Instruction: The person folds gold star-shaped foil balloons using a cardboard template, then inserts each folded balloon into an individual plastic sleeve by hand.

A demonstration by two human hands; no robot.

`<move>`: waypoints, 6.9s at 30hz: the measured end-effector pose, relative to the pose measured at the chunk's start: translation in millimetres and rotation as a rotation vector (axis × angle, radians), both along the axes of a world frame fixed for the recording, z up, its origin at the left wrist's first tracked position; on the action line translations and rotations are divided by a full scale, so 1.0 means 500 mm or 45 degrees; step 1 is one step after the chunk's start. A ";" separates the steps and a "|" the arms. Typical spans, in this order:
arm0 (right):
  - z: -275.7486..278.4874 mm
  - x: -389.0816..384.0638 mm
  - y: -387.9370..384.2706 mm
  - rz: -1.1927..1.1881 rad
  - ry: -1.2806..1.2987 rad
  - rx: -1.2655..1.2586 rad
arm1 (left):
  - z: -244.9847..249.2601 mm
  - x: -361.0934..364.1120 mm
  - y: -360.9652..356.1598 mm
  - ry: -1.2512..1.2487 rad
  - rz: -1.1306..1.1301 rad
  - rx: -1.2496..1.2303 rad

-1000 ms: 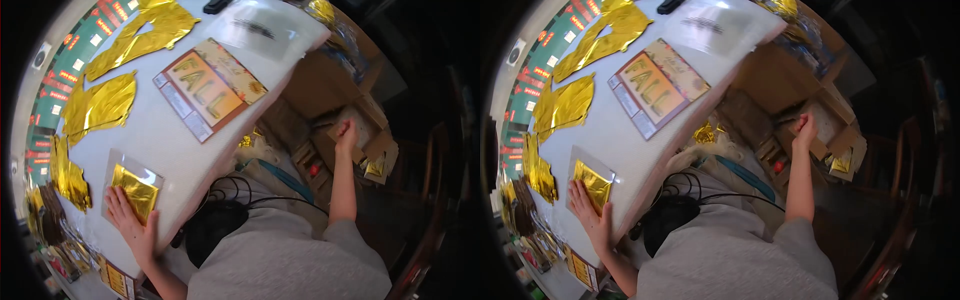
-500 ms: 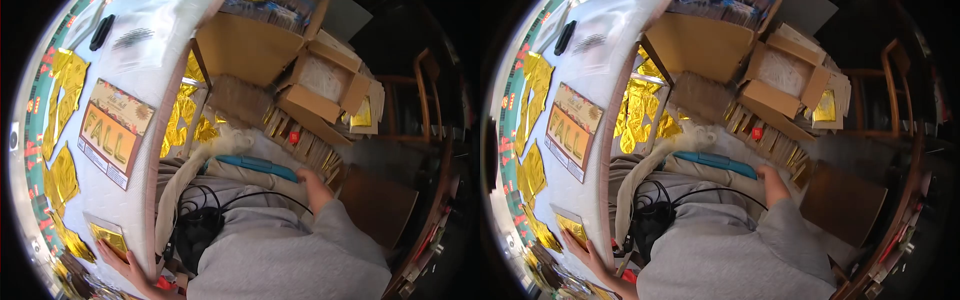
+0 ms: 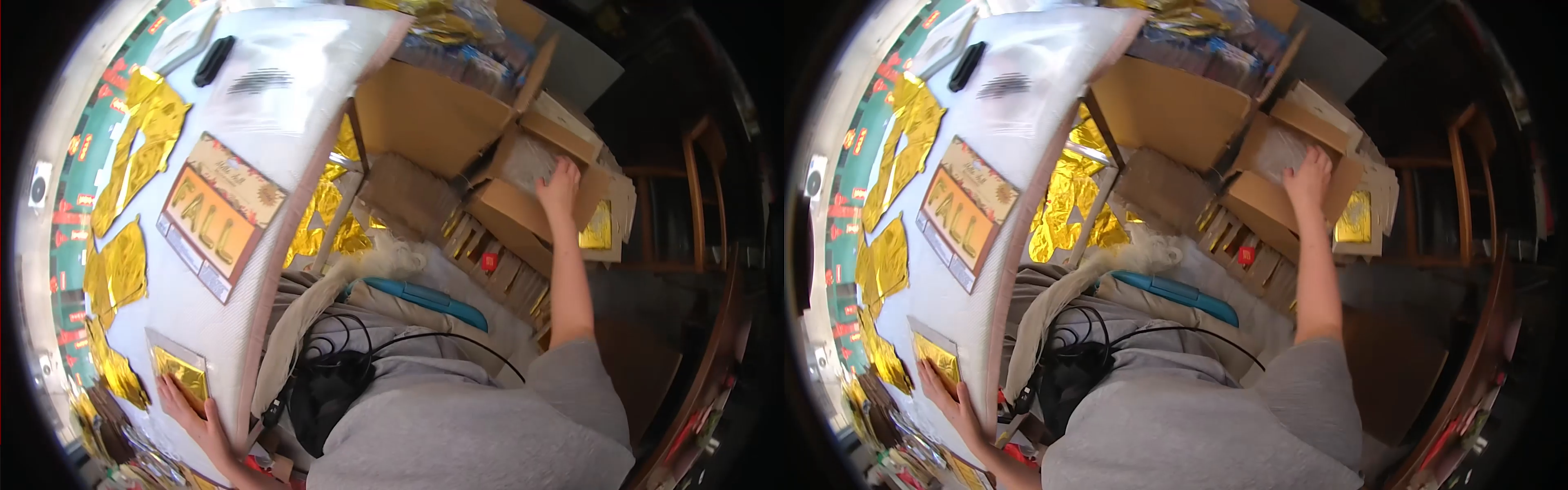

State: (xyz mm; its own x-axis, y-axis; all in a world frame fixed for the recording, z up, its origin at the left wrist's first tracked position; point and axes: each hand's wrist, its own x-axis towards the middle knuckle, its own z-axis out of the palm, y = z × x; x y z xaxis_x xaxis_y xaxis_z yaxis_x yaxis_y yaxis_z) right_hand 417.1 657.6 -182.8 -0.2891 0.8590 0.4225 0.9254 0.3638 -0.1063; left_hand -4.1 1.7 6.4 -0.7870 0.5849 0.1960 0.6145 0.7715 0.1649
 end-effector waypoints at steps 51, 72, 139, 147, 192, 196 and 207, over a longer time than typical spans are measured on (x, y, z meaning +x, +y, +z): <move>0.091 0.045 0.069 0.037 1.326 -0.954 | -0.012 -0.009 -0.004 0.015 0.064 -0.121; 0.426 -1.166 -0.905 2.345 0.916 -1.440 | 0.024 0.015 0.007 -0.182 0.150 0.106; 0.454 -0.936 -0.760 1.789 0.253 -0.407 | 0.012 0.018 -0.024 -0.091 -0.138 0.621; 0.480 -0.667 -0.748 2.258 0.028 -0.570 | 0.012 0.019 -0.023 -0.067 -0.160 0.618; 0.447 -0.721 -0.720 2.222 -0.079 -1.005 | 0.022 0.016 -0.017 -0.220 -0.058 0.489; 0.453 -0.721 -0.735 2.025 0.122 -1.256 | 0.023 0.015 -0.018 -0.226 -0.061 0.488; 0.426 -0.728 -0.751 2.278 -0.008 -0.538 | 0.021 0.015 -0.018 -0.240 -0.060 0.480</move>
